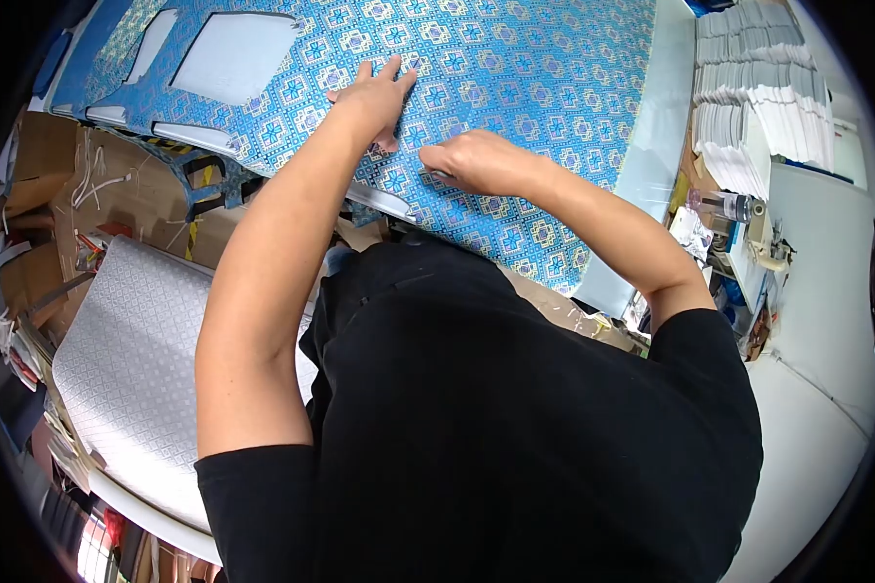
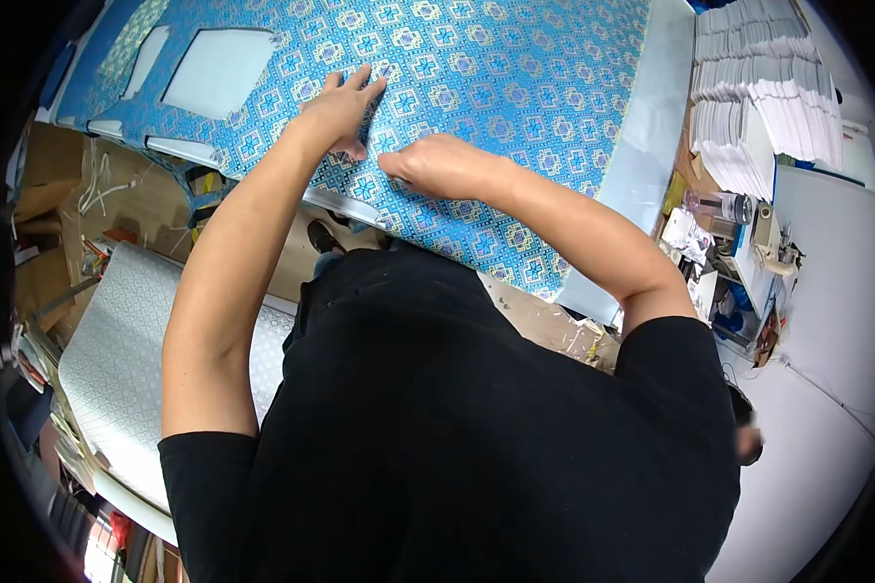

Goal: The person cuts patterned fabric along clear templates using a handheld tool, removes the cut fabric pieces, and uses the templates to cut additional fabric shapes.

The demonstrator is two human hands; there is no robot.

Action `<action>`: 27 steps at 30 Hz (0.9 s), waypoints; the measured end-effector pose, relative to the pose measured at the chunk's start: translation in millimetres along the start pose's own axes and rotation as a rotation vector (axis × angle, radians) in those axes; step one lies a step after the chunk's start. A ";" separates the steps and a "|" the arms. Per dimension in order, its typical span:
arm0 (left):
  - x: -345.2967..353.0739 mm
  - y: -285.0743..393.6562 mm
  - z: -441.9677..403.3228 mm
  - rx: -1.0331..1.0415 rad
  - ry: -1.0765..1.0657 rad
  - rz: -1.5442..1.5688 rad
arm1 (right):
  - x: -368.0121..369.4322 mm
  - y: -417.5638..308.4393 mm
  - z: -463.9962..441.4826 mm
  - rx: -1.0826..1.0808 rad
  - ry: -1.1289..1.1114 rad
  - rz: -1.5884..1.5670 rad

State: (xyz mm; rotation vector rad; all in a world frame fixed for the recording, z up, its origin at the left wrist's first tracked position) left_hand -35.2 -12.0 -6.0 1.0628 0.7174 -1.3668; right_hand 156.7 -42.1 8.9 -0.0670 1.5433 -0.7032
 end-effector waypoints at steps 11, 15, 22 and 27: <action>-3.0 0.2 -0.1 0.013 -0.033 -0.022 | 24.7 -7.3 1.5 0.103 0.199 -0.086; -0.8 -1.2 -0.9 0.043 -0.028 -0.038 | 36.1 -16.6 -7.6 0.216 0.273 -0.104; -4.0 -5.1 3.7 0.105 0.012 -0.096 | 44.3 -31.3 -23.3 0.308 0.398 -0.101; -10.6 -25.4 -10.1 0.294 0.041 -0.172 | 35.0 -36.3 -27.1 0.376 0.329 -0.116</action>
Point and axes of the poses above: each hand's wrist, its own z-axis away from the middle knuckle, its own x-axis out of the palm, y = z × x, the point moved 1 cm from there along -z, towards the middle knuckle, and after that the axes turned 7 degrees about y, right-handed, at the moved point
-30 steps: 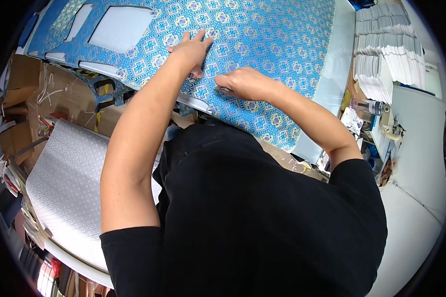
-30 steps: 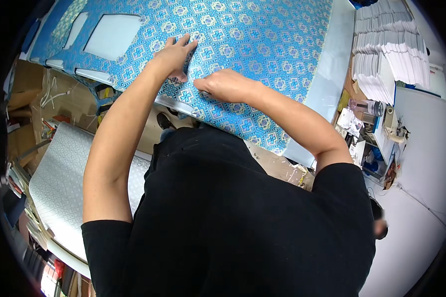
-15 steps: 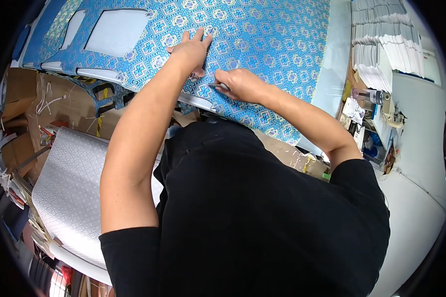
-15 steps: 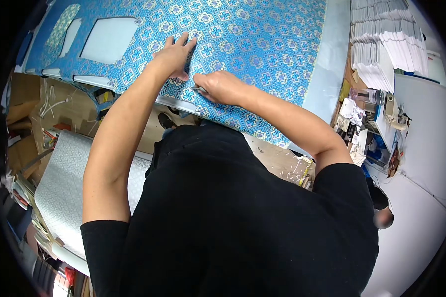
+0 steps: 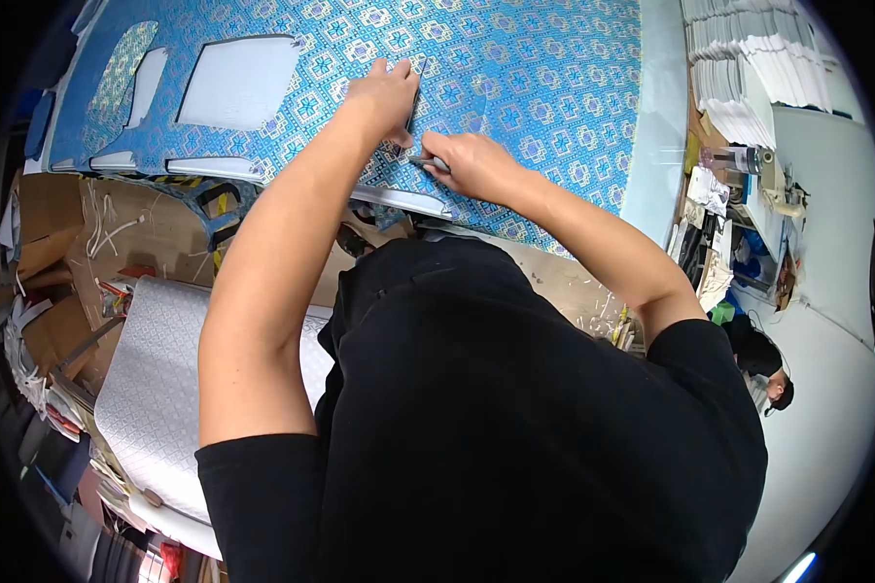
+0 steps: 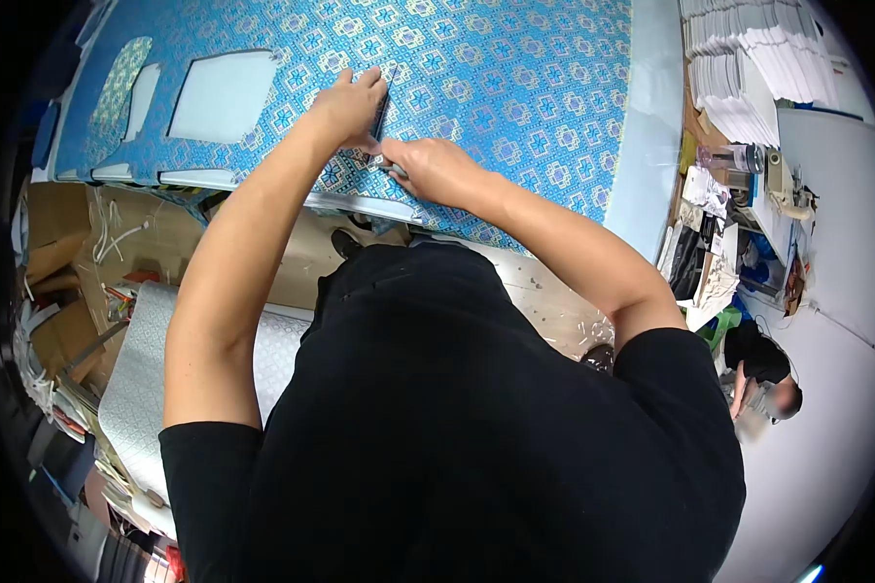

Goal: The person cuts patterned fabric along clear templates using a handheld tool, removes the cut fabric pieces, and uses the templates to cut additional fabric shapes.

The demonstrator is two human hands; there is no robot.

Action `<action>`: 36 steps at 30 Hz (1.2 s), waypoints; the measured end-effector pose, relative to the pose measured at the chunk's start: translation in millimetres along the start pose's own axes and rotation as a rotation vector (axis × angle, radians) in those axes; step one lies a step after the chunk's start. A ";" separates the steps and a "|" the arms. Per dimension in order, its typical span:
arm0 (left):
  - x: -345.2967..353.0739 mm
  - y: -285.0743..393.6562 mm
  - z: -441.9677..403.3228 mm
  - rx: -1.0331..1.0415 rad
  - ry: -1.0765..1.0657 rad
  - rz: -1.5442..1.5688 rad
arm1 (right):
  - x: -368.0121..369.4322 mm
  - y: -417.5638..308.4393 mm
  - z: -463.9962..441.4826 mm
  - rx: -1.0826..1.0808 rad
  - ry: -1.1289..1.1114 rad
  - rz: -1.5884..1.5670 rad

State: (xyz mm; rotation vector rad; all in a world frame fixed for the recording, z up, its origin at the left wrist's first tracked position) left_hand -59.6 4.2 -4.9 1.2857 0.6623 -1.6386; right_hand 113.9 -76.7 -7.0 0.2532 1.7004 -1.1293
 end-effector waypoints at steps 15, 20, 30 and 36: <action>16.3 -75.3 -13.5 0.362 0.094 -0.035 | 51.8 -34.4 -85.1 -0.074 0.146 -0.009; 23.7 -85.1 -17.5 0.443 0.153 -0.002 | 50.1 -43.0 -90.4 -0.038 0.139 0.036; 24.7 -88.1 -19.3 0.454 0.147 0.071 | 66.0 -32.6 -93.6 -0.080 0.228 -0.117; 14.8 -84.4 -13.2 0.543 0.111 0.028 | 74.4 -31.3 -88.0 -0.013 0.267 -0.189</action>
Point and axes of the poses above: each hand's wrist, its own z-axis away from the middle knuckle, its own x-axis out of the palm, y = z × x, the point moved 1 cm from there along -z, towards the middle knuckle, and after that the axes turned 7 degrees about y, right-handed, at the moved point
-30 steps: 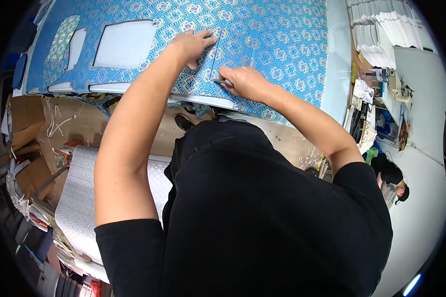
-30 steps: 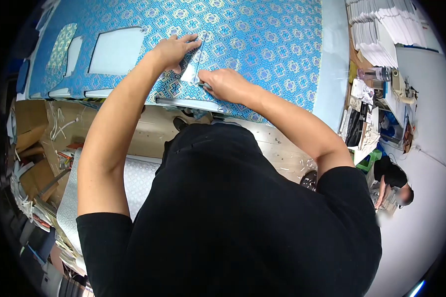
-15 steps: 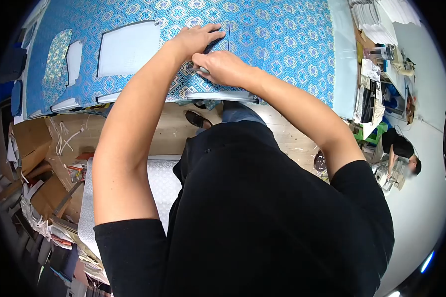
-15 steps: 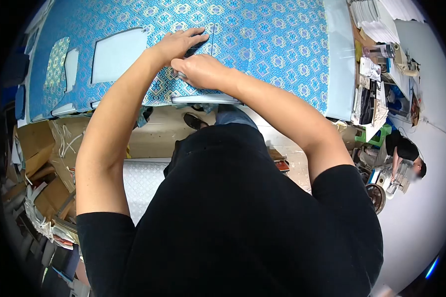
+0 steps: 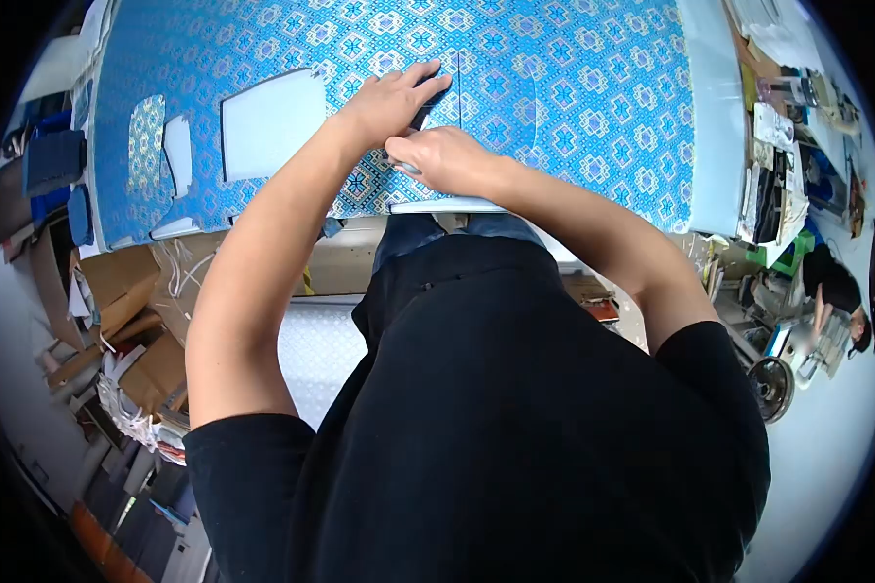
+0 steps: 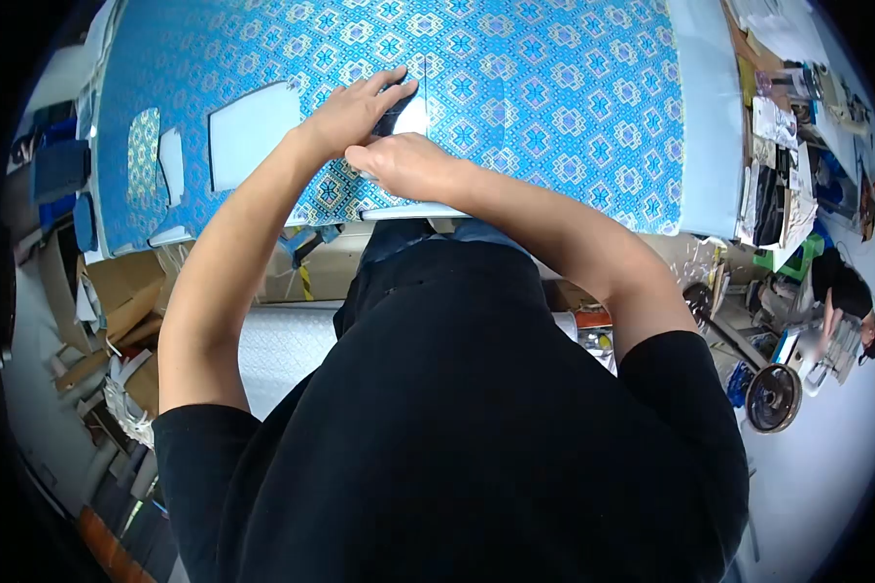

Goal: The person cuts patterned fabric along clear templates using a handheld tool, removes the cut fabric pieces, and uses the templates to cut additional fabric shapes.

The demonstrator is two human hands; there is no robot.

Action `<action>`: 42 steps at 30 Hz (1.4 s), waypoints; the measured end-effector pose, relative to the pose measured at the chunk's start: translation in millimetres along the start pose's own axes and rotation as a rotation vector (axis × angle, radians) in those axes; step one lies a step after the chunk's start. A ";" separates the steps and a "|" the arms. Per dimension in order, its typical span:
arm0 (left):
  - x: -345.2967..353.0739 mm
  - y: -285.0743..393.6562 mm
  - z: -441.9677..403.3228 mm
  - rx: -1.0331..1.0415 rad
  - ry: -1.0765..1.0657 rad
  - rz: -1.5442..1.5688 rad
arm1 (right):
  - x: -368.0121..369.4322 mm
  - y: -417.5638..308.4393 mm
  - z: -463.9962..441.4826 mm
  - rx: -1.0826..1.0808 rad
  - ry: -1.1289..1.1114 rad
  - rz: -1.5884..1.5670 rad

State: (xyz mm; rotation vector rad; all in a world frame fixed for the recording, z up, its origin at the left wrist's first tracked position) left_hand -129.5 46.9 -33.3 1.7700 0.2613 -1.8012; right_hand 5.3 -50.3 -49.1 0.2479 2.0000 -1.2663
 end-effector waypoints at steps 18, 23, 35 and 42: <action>-20.8 -1.6 -25.4 0.359 -0.135 -0.230 | 52.1 -93.9 15.5 0.810 0.431 0.140; -18.2 -5.5 -34.8 0.348 -0.194 -0.135 | 73.6 -121.3 -6.4 1.008 0.654 0.251; -31.7 -4.9 -61.8 0.415 -0.234 -0.186 | 75.3 -129.4 -31.6 1.056 0.596 0.426; -35.7 -5.3 -72.0 0.448 -0.359 -0.234 | 80.4 -110.8 -34.3 1.030 0.685 0.403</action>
Point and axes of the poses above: each hand's wrist, its own z-axis away from the middle knuckle, its own x-axis out of the palm, y = z × x, the point moved 1 cm from there along -z, towards the middle knuckle, and after that the axes turned 7 degrees about y, right-handed, at the moved point
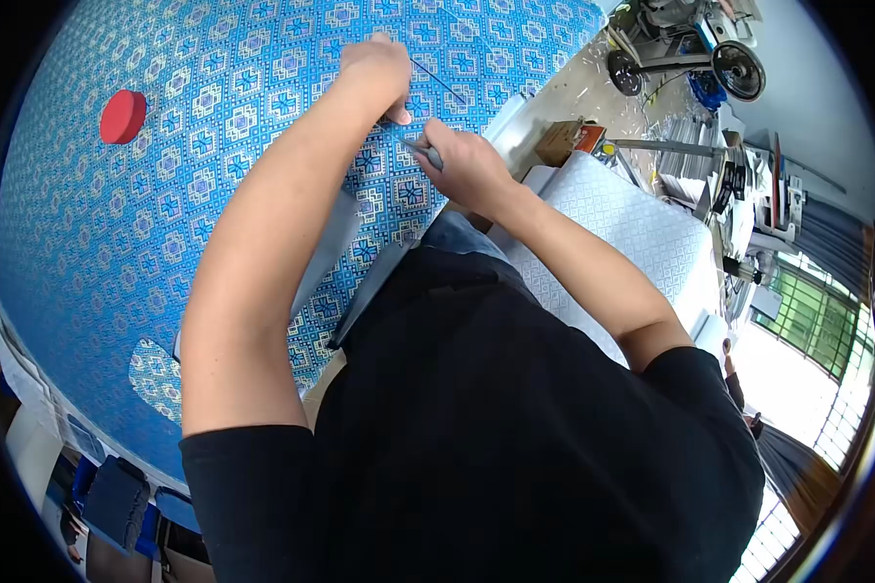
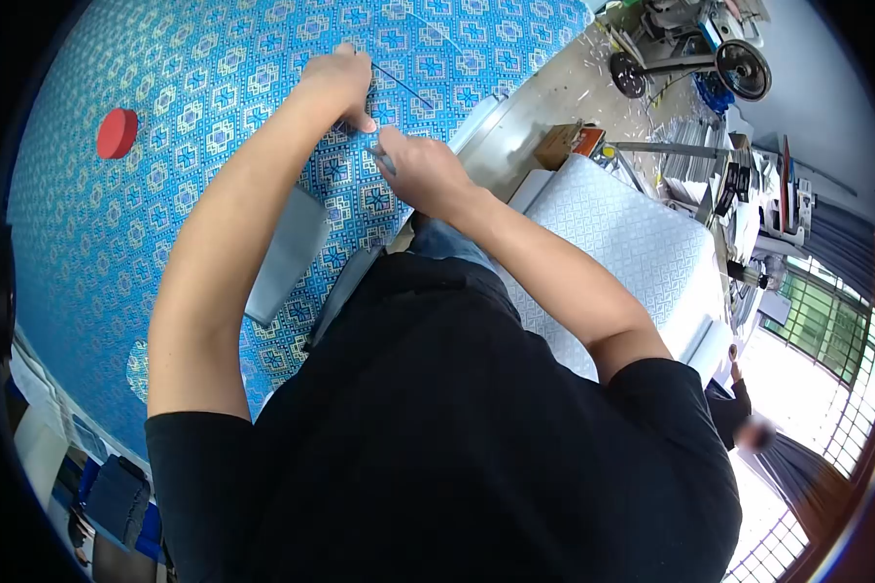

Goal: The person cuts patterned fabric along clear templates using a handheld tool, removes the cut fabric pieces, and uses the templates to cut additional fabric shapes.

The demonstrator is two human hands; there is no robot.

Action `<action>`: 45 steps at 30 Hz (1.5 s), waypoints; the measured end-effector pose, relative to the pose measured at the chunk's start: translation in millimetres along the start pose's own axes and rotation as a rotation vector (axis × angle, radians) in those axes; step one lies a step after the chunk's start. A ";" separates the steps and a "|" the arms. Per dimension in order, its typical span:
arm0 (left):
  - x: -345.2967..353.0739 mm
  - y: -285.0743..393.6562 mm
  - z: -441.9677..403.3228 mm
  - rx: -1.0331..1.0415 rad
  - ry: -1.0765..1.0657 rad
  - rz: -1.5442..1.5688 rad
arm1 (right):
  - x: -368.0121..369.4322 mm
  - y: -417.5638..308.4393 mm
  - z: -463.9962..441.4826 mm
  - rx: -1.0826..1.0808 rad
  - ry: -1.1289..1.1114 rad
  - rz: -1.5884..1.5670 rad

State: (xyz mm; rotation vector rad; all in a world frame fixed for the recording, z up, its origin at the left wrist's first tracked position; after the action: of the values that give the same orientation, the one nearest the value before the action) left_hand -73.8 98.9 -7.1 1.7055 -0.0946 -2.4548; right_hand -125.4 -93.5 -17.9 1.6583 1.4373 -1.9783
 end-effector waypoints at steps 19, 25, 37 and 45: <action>3.0 -78.3 -59.2 0.412 -0.170 0.427 | 48.2 -31.6 -107.7 -0.005 0.039 0.042; 7.2 -80.4 -63.1 0.371 -0.192 0.431 | 56.7 -32.1 -109.2 0.023 0.114 -0.006; 78.9 -106.8 42.8 -0.219 0.775 1.208 | 32.1 31.8 -9.2 -0.062 0.320 -0.107; 94.8 -50.2 98.5 -0.121 0.857 0.560 | 5.3 90.1 -25.6 0.012 0.300 -0.074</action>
State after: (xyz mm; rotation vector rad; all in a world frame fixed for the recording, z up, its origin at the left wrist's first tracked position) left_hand -202.8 130.0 -67.2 2.1374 -0.2656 -1.2043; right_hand -50.6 -118.3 -68.6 2.0031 1.6079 -1.8364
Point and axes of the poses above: each hand's wrist, its own z-axis away from the middle knuckle, its own x-axis out of the palm, y = z × x, the point moved 1 cm from there along -z, towards the middle knuckle, and after that the axes turned 7 degrees about y, right-handed, at the moved point
